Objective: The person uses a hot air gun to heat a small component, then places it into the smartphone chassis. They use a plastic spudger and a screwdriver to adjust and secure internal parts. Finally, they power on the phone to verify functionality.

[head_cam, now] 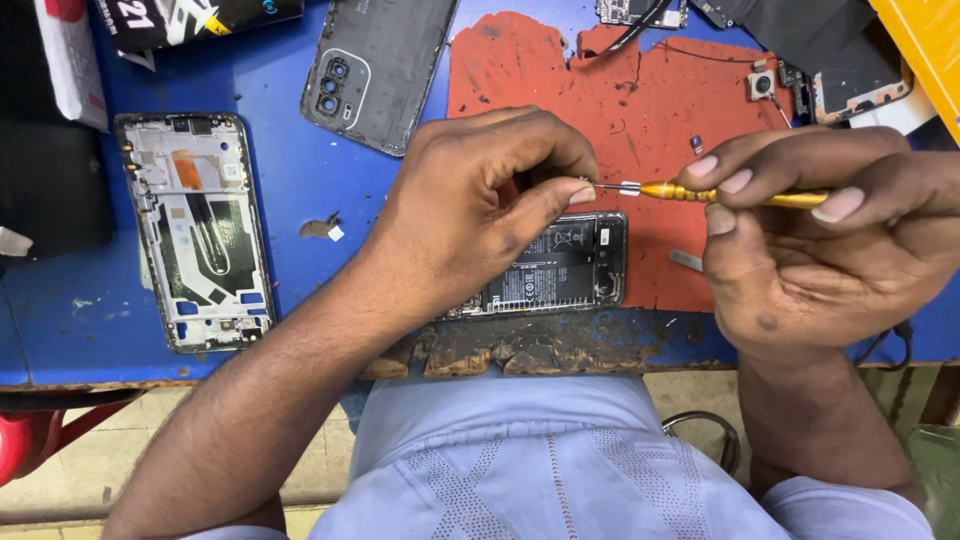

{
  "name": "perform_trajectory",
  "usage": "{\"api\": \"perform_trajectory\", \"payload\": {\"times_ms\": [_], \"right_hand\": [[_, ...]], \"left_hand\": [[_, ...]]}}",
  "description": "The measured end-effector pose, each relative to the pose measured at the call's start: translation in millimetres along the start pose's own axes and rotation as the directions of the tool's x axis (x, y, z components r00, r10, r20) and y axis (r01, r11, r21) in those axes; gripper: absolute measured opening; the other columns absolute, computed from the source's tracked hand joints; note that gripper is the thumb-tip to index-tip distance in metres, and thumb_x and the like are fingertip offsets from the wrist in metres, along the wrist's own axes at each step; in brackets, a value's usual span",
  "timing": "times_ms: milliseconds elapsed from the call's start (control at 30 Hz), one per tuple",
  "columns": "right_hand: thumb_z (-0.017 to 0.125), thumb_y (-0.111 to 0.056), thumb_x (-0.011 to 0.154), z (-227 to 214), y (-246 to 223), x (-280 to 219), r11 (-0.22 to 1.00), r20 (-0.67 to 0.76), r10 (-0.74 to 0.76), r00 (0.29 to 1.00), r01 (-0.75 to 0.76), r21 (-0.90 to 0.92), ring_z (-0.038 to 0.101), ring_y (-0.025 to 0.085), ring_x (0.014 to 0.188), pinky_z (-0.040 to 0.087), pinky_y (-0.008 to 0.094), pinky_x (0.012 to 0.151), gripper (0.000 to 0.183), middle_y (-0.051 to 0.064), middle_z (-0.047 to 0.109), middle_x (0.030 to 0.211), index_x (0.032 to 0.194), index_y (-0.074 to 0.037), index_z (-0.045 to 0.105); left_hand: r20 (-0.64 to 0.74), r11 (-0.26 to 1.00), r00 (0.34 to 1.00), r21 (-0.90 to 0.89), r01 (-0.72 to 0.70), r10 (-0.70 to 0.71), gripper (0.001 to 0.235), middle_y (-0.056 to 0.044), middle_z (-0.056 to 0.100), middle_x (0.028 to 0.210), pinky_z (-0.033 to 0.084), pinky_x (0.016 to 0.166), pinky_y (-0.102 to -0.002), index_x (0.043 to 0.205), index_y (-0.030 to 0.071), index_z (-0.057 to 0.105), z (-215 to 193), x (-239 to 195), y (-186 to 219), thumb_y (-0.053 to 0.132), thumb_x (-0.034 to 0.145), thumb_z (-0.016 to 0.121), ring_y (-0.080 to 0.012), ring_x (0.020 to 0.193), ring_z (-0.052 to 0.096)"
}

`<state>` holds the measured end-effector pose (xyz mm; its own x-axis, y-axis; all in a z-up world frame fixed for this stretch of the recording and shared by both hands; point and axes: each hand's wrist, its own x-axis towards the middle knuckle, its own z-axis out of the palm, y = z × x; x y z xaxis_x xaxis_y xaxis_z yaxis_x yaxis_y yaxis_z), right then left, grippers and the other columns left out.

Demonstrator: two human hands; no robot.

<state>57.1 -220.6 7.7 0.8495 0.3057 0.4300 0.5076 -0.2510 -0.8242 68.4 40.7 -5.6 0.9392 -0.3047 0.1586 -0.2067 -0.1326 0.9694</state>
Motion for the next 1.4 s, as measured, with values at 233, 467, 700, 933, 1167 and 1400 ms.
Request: {"api": "perform_trajectory", "payload": {"times_ms": [233, 467, 700, 933, 1167, 1400], "right_hand": [[0.066, 0.006, 0.113, 1, -3, -3, 0.999, -0.01, 0.027, 1.0, -0.027, -0.02, 0.07, 0.024, 0.099, 0.066, 0.035, 0.093, 0.034, 0.012, 0.057, 0.107, 0.126, -0.007, 0.038], [0.066, 0.008, 0.112, 0, -2, 0, 0.998, 0.019, 0.004, 1.0, -0.003, -0.063, 0.071, 0.026, 0.1, 0.066, 0.037, 0.093, 0.036, 0.015, 0.06, 0.11, 0.124, -0.005, 0.034], [0.064, 0.008, 0.112, 1, -9, 5, 0.997, 0.035, -0.021, 0.999, 0.024, -0.067, 0.072, 0.024, 0.103, 0.067, 0.035, 0.097, 0.034, 0.017, 0.06, 0.112, 0.128, -0.007, 0.038], [0.062, 0.021, 0.105, 1, -27, 15, 0.96, 0.09, 0.042, 0.995, -0.015, -0.279, 0.071, 0.03, 0.096, 0.067, 0.04, 0.091, 0.019, 0.023, 0.06, 0.103, 0.107, 0.007, 0.049], [0.071, 0.019, 0.086, -2, -23, 20, 0.979, 0.304, 0.063, 0.951, 0.0, -0.204, 0.075, 0.03, 0.093, 0.066, 0.034, 0.076, 0.034, 0.023, 0.067, 0.097, 0.095, -0.001, 0.045], [0.07, 0.021, 0.084, 2, -21, 20, 0.96, 0.316, 0.039, 0.948, 0.052, -0.274, 0.075, 0.03, 0.094, 0.064, 0.035, 0.074, 0.036, 0.022, 0.069, 0.095, 0.097, 0.001, 0.043]], "left_hand": [[0.003, 1.0, 1.0, 0.005, -0.021, 0.021, 0.009, 0.0, 0.073, 0.092, 0.053, 0.063, -0.024, 0.105, 0.006, 0.07, 0, 0, 0, 0.009, 0.099, 0.076, -0.0074, 0.075, 0.068], [0.001, 1.0, 1.0, 0.02, 0.017, -0.017, 0.01, -0.002, 0.072, 0.088, 0.051, 0.06, -0.025, 0.102, 0.004, 0.07, 0, -2, 0, 0.009, 0.097, 0.077, -0.0083, 0.071, 0.066], [-0.023, 0.997, 0.998, -0.051, 0.058, -0.059, 0.005, -0.001, 0.075, 0.088, 0.057, 0.065, -0.023, 0.102, 0.006, 0.071, 1, 0, -5, 0.006, 0.099, 0.075, -0.0049, 0.076, 0.069], [-0.059, 0.995, 0.997, 0.097, -0.037, 0.043, 0.01, -0.007, 0.07, 0.087, 0.053, 0.067, -0.032, 0.099, 0.002, 0.068, -5, -2, -3, 0.004, 0.097, 0.077, -0.0162, 0.075, 0.069], [0.102, 0.935, 0.985, 0.313, -0.164, 0.139, 0.015, -0.009, 0.063, 0.08, 0.046, 0.081, -0.046, 0.095, 0.004, 0.065, -3, -4, 0, 0.01, 0.092, 0.078, -0.0314, 0.083, 0.064], [0.078, 0.924, 0.985, 0.342, -0.172, 0.155, 0.013, -0.008, 0.063, 0.086, 0.045, 0.085, -0.045, 0.097, 0.005, 0.064, -6, -4, -1, 0.011, 0.095, 0.076, -0.0312, 0.091, 0.064]]}}
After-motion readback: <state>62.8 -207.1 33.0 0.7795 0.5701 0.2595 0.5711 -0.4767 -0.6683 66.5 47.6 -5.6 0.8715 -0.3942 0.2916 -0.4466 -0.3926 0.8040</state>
